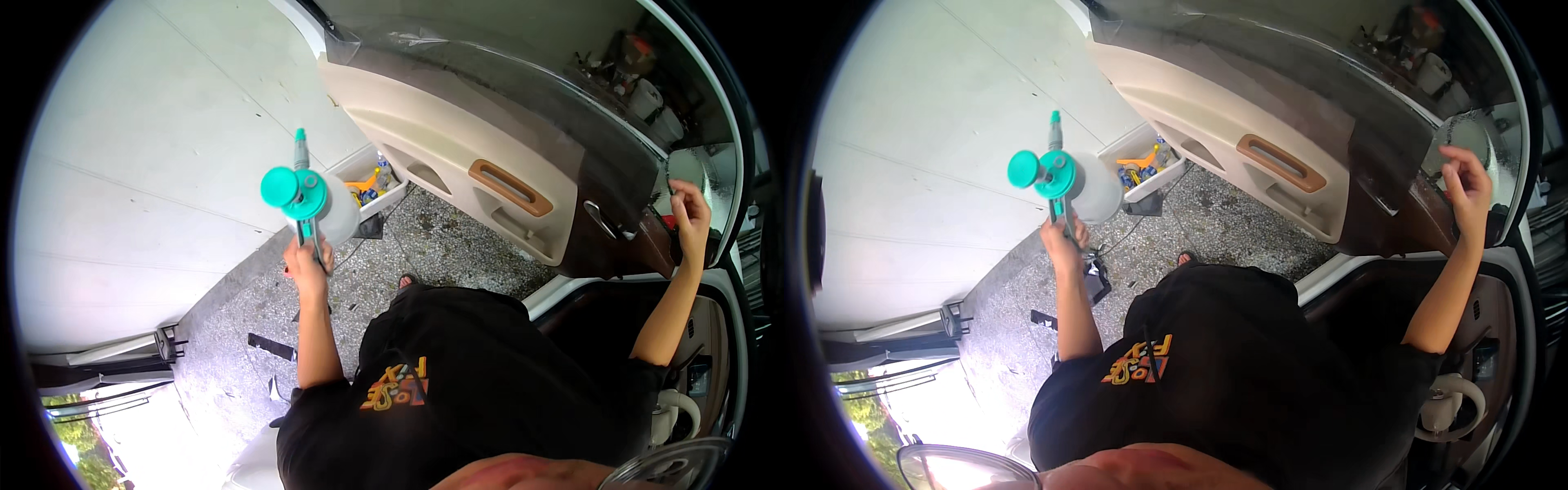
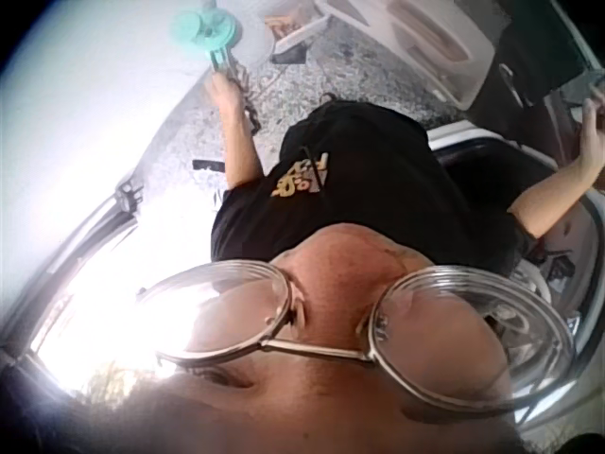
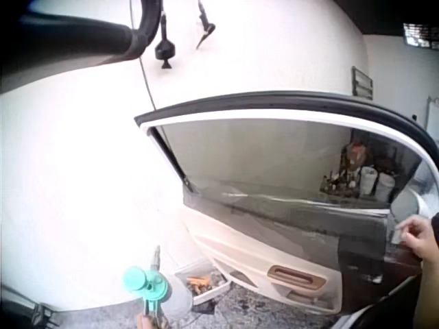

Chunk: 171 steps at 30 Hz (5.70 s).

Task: The person sprays a liquid solution onto a car door window, then uses a yellow squeegee to smooth a transparent film across the glass. They wipe the surface with a yellow cloth, reposition the film, and use a small blade to trim the edges along the window frame.

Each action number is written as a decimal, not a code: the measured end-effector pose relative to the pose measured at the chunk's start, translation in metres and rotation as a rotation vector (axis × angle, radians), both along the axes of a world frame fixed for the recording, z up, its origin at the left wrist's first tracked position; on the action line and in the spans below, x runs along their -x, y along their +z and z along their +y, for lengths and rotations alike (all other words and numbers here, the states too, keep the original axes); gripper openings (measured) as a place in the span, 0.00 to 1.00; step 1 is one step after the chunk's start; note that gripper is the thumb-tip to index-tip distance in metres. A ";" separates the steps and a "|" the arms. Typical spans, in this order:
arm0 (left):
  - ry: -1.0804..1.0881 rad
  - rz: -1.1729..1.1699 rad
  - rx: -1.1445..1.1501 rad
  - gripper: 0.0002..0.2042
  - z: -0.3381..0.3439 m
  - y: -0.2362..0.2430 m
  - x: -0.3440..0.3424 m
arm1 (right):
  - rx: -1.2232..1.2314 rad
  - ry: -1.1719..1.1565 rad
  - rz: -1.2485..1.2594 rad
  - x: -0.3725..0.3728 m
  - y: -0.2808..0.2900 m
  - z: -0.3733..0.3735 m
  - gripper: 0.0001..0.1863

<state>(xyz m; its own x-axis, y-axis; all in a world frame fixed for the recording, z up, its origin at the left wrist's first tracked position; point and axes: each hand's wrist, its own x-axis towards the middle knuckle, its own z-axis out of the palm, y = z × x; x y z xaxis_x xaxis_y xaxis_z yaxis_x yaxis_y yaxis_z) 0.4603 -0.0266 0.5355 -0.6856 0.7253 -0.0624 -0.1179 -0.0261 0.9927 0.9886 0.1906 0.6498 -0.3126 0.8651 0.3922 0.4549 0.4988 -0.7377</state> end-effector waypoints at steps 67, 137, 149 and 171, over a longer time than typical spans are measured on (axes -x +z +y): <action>-1.510 0.966 1.341 0.21 0.067 -0.219 -0.049 | 1.113 -1.551 1.298 -0.249 -0.593 -0.272 0.25; -0.217 1.093 -0.563 0.31 0.385 -0.012 0.144 | 0.088 -0.354 1.462 0.452 -0.198 0.088 0.12; -0.274 0.844 -0.558 0.34 0.402 -0.028 0.128 | 0.103 -0.375 1.539 0.456 -0.195 0.090 0.11; -0.222 0.615 -0.664 0.37 0.415 -0.022 0.093 | 0.169 -0.396 1.452 0.450 -0.196 0.101 0.12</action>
